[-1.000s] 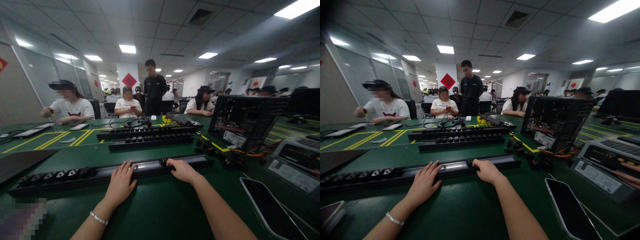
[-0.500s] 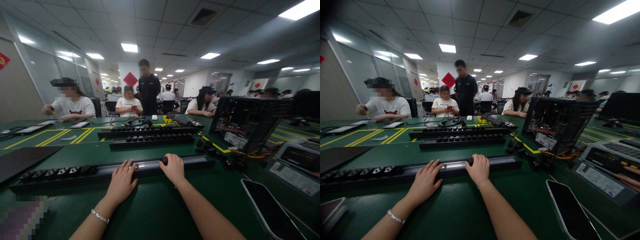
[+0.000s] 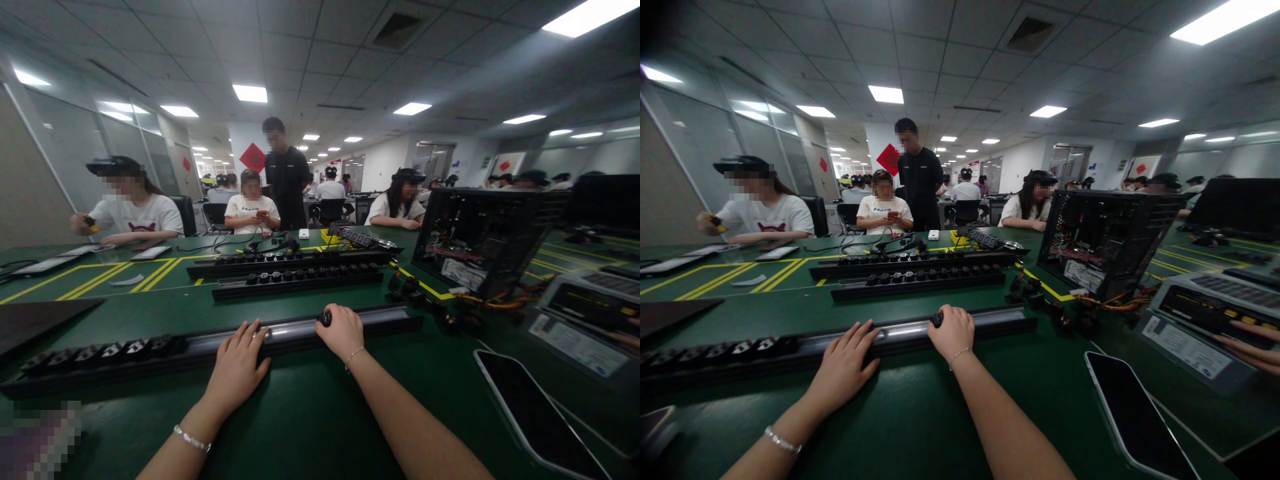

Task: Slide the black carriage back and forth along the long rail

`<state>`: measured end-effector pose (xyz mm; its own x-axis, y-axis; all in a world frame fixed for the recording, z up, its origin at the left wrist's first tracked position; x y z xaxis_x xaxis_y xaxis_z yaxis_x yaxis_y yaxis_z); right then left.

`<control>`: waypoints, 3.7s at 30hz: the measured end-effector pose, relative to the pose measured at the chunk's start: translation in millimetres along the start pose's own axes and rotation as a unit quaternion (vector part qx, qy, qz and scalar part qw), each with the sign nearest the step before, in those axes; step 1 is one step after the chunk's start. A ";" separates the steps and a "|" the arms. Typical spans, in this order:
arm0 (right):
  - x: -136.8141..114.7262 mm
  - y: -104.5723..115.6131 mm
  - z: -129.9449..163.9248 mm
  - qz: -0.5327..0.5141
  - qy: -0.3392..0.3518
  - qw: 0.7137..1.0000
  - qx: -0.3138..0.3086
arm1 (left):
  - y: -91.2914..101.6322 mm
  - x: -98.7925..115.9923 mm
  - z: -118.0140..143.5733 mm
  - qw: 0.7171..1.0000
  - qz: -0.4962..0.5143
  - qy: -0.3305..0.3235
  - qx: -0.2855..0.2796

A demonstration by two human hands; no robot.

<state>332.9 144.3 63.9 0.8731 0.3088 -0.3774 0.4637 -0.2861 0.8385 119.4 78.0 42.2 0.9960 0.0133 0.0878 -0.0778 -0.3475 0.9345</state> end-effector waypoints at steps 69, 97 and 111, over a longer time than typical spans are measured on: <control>29.5 12.0 3.9 0.024 -0.034 0.998 0.039 | -1.0 -1.2 0.3 1.000 -0.004 -0.013 0.018; 38.8 15.4 4.3 0.045 -0.055 0.997 0.031 | -0.5 -0.9 0.1 1.000 -0.004 -0.011 0.014; 47.0 17.0 3.7 0.043 -0.065 0.997 0.017 | -1.4 -1.5 -0.7 1.000 0.006 -0.004 0.000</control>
<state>382.4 150.6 59.0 0.9207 0.1628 -0.3548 0.3898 -0.3379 0.8567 117.9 79.1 41.0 0.9953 0.0012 0.0968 -0.0904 -0.3469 0.9336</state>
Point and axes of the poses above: each hand's wrist, its own z-axis away from the middle knuckle, its own y-axis out of the back of the hand, x = y × z, the point moved 9 cm from there along -z, towards the middle knuckle, and after that the axes turned 9 degrees about y, right-handed, at the moved point
